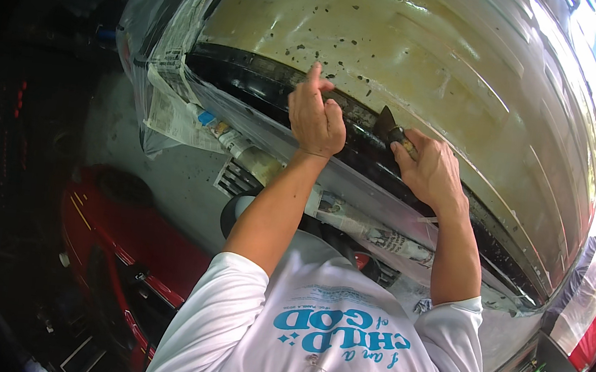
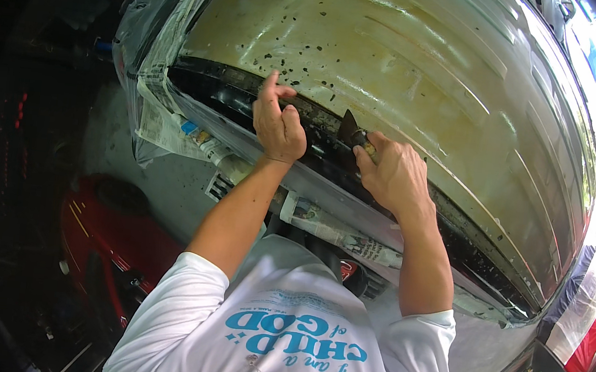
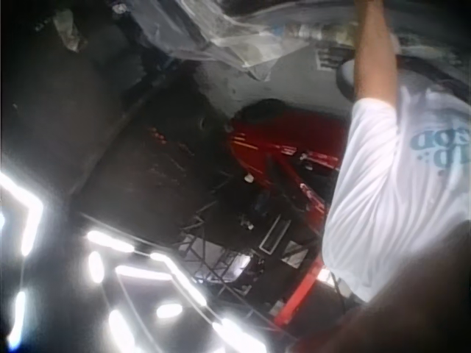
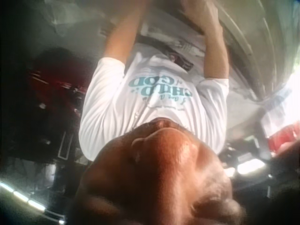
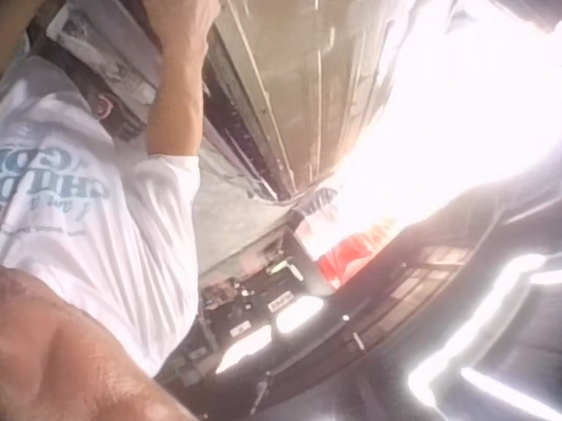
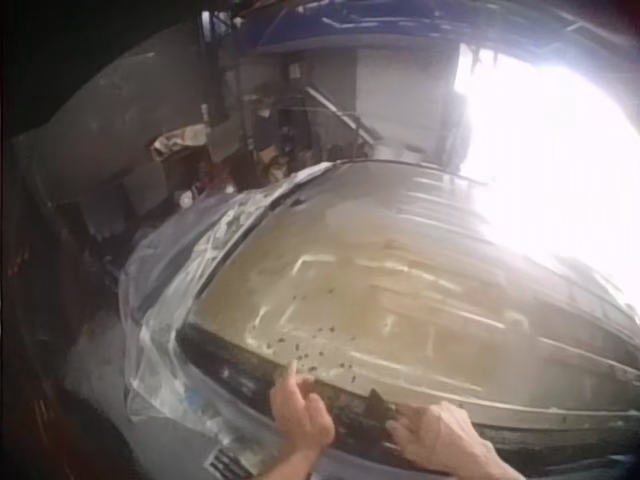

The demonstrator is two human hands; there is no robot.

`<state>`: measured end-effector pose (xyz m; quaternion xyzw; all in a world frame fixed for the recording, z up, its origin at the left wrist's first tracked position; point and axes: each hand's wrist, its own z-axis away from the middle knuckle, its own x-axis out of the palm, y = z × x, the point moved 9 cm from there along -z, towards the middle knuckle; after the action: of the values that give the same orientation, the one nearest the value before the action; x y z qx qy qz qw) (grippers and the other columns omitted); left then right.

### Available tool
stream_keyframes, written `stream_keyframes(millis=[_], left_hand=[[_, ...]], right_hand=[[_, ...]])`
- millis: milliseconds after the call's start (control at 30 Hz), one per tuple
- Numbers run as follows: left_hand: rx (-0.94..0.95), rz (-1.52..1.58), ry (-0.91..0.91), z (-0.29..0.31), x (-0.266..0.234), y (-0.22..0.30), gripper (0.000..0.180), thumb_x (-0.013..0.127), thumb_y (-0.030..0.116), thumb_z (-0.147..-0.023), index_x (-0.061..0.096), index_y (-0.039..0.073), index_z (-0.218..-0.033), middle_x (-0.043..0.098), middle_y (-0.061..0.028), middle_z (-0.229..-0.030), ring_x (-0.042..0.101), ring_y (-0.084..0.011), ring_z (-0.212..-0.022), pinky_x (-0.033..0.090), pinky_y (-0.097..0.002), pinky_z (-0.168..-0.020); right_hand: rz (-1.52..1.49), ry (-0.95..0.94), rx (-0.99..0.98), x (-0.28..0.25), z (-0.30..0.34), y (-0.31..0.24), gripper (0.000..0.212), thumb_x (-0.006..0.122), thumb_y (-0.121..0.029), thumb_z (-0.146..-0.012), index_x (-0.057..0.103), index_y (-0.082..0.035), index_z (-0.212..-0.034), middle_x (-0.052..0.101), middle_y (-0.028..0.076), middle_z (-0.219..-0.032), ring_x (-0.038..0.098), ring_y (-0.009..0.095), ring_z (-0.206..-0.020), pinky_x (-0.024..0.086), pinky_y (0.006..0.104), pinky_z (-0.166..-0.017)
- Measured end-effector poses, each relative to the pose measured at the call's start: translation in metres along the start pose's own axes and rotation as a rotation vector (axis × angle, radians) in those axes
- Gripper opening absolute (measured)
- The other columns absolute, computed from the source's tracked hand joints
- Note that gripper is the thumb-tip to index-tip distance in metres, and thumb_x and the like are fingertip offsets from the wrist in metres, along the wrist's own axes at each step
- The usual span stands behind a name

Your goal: The person scrapes the surface of a car hood using a metal scraper, removing residue along the edge. They then use a red dustpan to sweep debris from the hood into the pan.

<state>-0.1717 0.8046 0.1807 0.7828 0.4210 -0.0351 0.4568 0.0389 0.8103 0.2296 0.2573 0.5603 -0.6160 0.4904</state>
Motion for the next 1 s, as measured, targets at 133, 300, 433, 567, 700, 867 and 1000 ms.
stream_keyframes(millis=[133, 300, 433, 567, 700, 867, 1000], left_hand=[[-0.001, 0.025, 0.106, 0.002, -0.002, -0.003, 0.064, 0.043, 0.031, -0.102, 0.038, -0.006, -0.153, 0.062, -0.0183, -0.129, 0.058, -0.0348, -0.117, 0.041, -0.0472, -0.102], [-0.016, 0.073, 0.138, 0.004, -0.003, -0.009, 0.064, 0.04, 0.034, -0.105, 0.034, -0.007, -0.155, 0.061, -0.0208, -0.132, 0.06, -0.0345, -0.116, 0.042, -0.0476, -0.102], [-0.03, 0.141, 0.122, 0.006, 0.0, -0.011, 0.064, 0.039, 0.034, -0.106, 0.034, -0.007, -0.155, 0.061, -0.0211, -0.132, 0.064, -0.0326, -0.109, 0.045, -0.0459, -0.099], [-0.057, 0.161, 0.12, 0.006, 0.001, -0.012, 0.064, 0.039, 0.032, -0.105, 0.033, -0.007, -0.155, 0.062, -0.0198, -0.13, 0.066, -0.0293, -0.1, 0.047, -0.0436, -0.094], [-0.114, 0.232, 0.112, 0.007, 0.003, -0.015, 0.065, 0.044, 0.024, -0.099, 0.032, -0.007, -0.156, 0.063, -0.019, -0.127, 0.067, -0.0263, -0.094, 0.049, -0.0429, -0.093], [-0.09, 0.174, 0.105, 0.006, 0.002, -0.015, 0.07, 0.048, 0.018, -0.093, 0.031, -0.007, -0.156, 0.064, -0.0183, -0.125, 0.068, -0.0248, -0.093, 0.048, -0.0434, -0.094], [-0.052, 0.197, 0.119, 0.007, 0.002, -0.013, 0.067, 0.046, 0.02, -0.096, 0.032, -0.007, -0.156, 0.066, -0.0161, -0.123, 0.068, -0.025, -0.093, 0.047, -0.0434, -0.094]], right_hand=[[0.047, -0.036, -0.006, 0.016, -0.025, -0.033, 0.036, 0.066, -0.033, -0.098, 0.073, -0.004, -0.118, 0.075, 0.025, -0.088, 0.073, 0.044, -0.091, 0.057, 0.0517, -0.084], [0.095, -0.068, -0.028, 0.01, -0.038, -0.05, 0.036, 0.066, -0.034, -0.098, 0.073, -0.003, -0.115, 0.075, 0.025, -0.087, 0.074, 0.044, -0.09, 0.057, 0.0532, -0.083], [0.083, -0.073, 0.016, 0.005, -0.029, -0.025, 0.035, 0.067, -0.034, -0.098, 0.074, -0.002, -0.111, 0.073, 0.027, -0.084, 0.072, 0.046, -0.088, 0.057, 0.0532, -0.082], [0.078, -0.065, 0.014, 0.013, -0.028, -0.017, 0.035, 0.069, -0.034, -0.097, 0.074, -0.001, -0.108, 0.072, 0.029, -0.086, 0.071, 0.048, -0.09, 0.055, 0.0532, -0.082], [0.09, -0.003, 0.061, 0.011, -0.023, -0.023, 0.036, 0.066, -0.034, -0.098, 0.073, -0.002, -0.113, 0.073, 0.027, -0.082, 0.074, 0.046, -0.084, 0.058, 0.0533, -0.08], [0.114, -0.03, -0.004, 0.019, -0.037, -0.043, 0.037, 0.065, -0.036, -0.099, 0.072, -0.003, -0.115, 0.074, 0.026, -0.084, 0.074, 0.045, -0.085, 0.059, 0.0529, -0.08], [0.159, -0.005, -0.001, 0.014, -0.034, -0.028, 0.037, 0.065, -0.036, -0.099, 0.072, -0.003, -0.115, 0.073, 0.026, -0.082, 0.074, 0.045, -0.084, 0.059, 0.0532, -0.078]])
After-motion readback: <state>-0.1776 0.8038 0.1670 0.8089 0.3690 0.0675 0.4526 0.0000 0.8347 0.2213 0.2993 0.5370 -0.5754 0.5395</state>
